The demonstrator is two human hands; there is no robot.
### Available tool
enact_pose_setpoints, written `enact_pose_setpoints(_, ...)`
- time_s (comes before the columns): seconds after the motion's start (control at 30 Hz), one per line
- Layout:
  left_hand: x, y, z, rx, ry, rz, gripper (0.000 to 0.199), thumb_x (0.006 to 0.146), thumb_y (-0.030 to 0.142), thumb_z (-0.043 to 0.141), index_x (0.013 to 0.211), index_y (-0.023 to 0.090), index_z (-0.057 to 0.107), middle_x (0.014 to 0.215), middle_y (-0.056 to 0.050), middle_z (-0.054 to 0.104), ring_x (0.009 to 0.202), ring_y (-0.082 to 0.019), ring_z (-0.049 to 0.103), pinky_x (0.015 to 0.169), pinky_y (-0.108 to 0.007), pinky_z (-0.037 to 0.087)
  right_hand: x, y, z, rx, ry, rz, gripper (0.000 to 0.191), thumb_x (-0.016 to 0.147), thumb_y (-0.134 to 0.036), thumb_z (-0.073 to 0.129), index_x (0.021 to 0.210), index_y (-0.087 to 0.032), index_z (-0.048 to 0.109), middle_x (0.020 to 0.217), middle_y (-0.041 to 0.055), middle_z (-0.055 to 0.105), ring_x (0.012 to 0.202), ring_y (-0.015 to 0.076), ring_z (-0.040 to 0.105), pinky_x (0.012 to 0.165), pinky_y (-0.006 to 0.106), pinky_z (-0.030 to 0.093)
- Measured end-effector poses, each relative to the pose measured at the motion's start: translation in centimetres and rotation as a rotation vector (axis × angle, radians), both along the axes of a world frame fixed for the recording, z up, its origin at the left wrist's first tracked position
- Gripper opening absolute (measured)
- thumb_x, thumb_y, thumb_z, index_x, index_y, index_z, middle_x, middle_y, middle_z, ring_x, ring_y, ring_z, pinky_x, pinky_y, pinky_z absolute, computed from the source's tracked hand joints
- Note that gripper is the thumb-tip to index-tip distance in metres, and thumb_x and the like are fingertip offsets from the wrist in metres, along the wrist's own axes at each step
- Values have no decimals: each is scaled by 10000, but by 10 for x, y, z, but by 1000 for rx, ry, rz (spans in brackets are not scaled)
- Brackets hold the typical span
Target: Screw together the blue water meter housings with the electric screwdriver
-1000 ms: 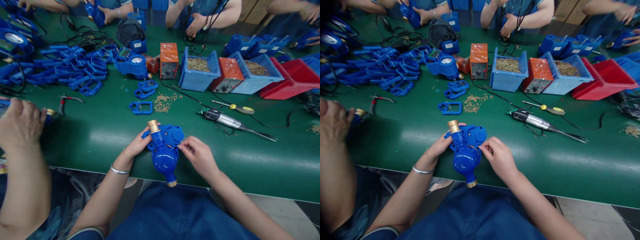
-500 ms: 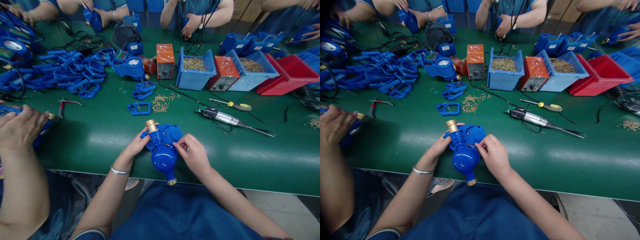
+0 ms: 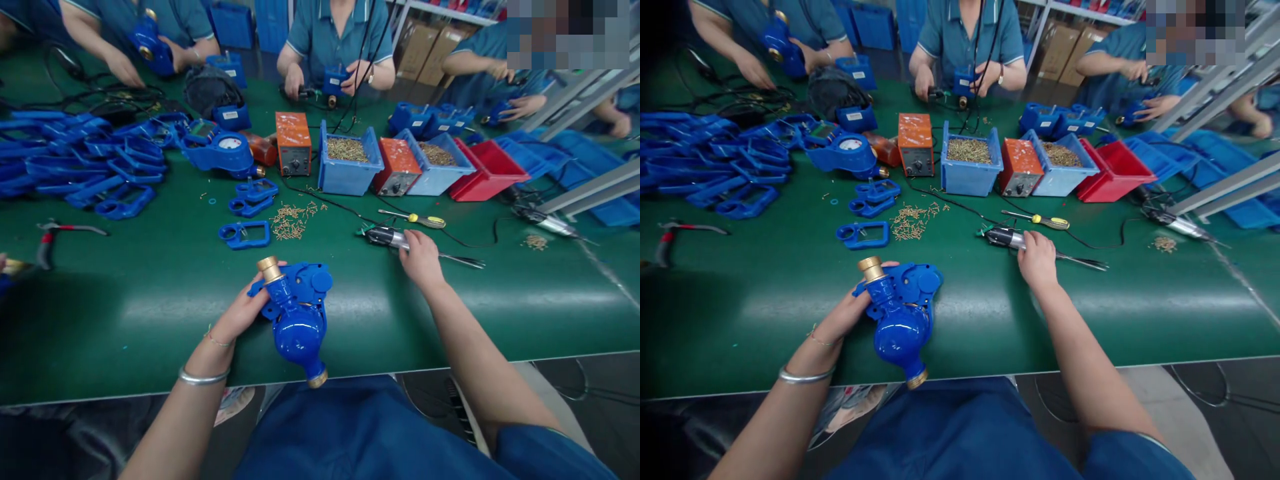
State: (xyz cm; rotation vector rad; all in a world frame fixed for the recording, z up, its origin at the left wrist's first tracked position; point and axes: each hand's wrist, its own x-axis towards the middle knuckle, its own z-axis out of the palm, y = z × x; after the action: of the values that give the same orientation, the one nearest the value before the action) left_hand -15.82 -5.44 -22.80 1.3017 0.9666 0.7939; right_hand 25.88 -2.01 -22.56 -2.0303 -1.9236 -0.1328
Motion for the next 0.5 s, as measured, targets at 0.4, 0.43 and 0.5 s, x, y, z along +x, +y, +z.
enact_pose_setpoints(0.4,16,-15,8,1,23,73,602,907,520,533,1414,213,426,1467,-87,474,1386,-305,391,1170,-454,302,31,4,63,-94,-25,134,697,780,-302,710,1413,-145,464,1263,189,599,1090,317,596,911,429,475)
enact_pose_setpoints(0.43,18,-18,8,8,26,86,601,914,514,525,1422,213,412,1483,-90,454,1395,-303,379,1175,-461,289,32,-1,77,-61,50,91,672,772,-335,728,1383,-166,504,1226,178,625,1022,300,623,863,425,483)
enact_pose_setpoints(0.5,23,-23,7,17,39,121,606,923,506,515,1441,223,377,1506,-91,420,1406,-297,362,1178,-467,279,31,-13,107,-19,275,-12,564,805,-391,692,1313,-177,573,1113,180,672,890,264,651,750,423,482)
